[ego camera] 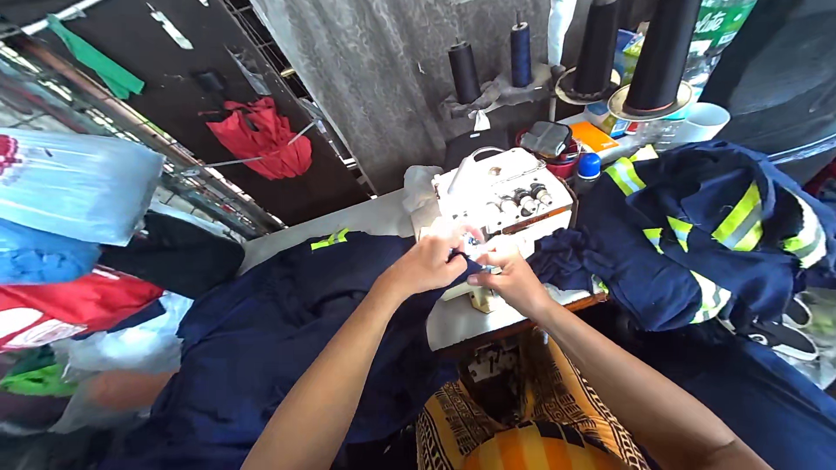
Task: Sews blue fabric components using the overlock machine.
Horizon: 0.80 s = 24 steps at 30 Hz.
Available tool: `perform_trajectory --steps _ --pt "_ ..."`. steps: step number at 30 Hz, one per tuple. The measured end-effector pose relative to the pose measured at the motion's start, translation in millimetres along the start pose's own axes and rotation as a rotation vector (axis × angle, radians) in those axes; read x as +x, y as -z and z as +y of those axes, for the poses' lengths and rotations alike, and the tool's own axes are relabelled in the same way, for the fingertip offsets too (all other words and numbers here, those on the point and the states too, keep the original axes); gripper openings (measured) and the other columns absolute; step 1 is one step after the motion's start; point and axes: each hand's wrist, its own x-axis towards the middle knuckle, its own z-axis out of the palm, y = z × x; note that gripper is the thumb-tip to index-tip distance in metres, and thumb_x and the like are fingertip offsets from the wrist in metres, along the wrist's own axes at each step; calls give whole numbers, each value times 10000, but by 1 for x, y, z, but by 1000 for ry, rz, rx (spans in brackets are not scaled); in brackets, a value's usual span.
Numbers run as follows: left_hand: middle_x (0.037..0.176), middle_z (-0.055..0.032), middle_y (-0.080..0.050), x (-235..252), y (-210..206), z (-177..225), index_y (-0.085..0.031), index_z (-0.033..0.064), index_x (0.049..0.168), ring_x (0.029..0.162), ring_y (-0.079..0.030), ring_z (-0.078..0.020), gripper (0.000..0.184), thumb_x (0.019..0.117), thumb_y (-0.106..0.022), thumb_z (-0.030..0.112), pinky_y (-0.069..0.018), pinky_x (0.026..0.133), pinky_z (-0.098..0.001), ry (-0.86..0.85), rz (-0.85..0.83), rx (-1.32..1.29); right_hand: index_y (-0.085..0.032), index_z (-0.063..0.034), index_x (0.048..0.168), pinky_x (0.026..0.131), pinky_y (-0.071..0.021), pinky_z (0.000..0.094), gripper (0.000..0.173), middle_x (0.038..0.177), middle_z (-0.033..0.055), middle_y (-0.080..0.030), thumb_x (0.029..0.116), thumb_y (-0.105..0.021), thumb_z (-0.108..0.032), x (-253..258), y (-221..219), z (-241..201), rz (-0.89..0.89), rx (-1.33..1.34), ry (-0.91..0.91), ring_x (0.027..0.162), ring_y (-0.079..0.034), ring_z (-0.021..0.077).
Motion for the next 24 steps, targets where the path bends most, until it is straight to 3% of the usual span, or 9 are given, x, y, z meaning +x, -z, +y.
perform_trajectory --steps 1,4,7,9,13,15,17,20,24 --pt "933 -84 -709 0 -5 -4 -713 22 1007 860 -655 -195 231 889 -522 72 -518 754 -414 -37 -68 41 -799 -94 882 984 -445 419 163 1036 75 -662 828 -807 -247 -10 -4 12 43 -6 17 1138 -545 223" --pt "919 -124 -690 3 -13 -13 -721 51 994 948 -655 -301 278 979 -454 130 -478 815 -539 27 -305 201 -820 -105 904 993 -392 440 155 971 57 -625 818 -816 -233 -26 -16 47 142 37 3 1084 -529 214" --pt "979 -144 -690 5 -9 -26 -750 85 925 1123 -569 -409 299 987 -512 255 -387 901 -639 142 -248 460 -809 -94 895 1014 -375 525 191 988 81 -660 820 -820 -270 -9 -18 54 202 -12 7 1113 -538 270" --pt "1054 -93 -696 7 4 -33 -759 134 959 1226 -518 -394 273 979 -581 340 -325 1030 -668 233 -175 585 -804 -69 956 986 -355 617 263 1067 129 -656 826 -814 -297 8 -15 45 195 -106 -21 1166 -502 353" --pt "959 -36 -699 7 25 -29 -779 198 967 1165 -539 -371 221 884 -702 388 -325 1000 -661 239 -21 610 -812 -89 1012 944 -326 645 279 1047 121 -627 837 -797 -307 25 -12 35 187 -275 -4 1170 -478 380" --pt "906 -59 -694 2 29 -22 -784 153 949 1088 -554 -380 205 846 -735 322 -358 910 -639 190 31 426 -796 -54 1035 954 -332 670 283 1130 169 -629 861 -774 -276 25 -12 28 145 -310 5 1199 -483 417" --pt "809 -57 -671 -1 32 -18 -735 82 806 940 -589 -308 127 828 -673 191 -390 831 -571 117 80 183 -772 -9 1027 977 -355 671 315 1203 211 -626 884 -753 -288 28 -9 17 97 -262 52 1212 -497 428" --pt "721 23 -617 1 25 -14 -620 90 645 709 -561 -60 175 813 -574 63 -436 674 -285 29 110 -152 -782 -46 1048 1010 -379 621 257 1149 160 -671 925 -726 -264 29 -4 -5 40 -165 77 1203 -521 375" --pt "736 46 -596 1 14 -6 -641 72 679 734 -533 -1 150 810 -575 45 -414 656 -214 62 57 -291 -810 -83 1002 976 -363 584 194 1051 109 -685 896 -754 -235 24 -5 -9 35 -121 171 1146 -524 328"
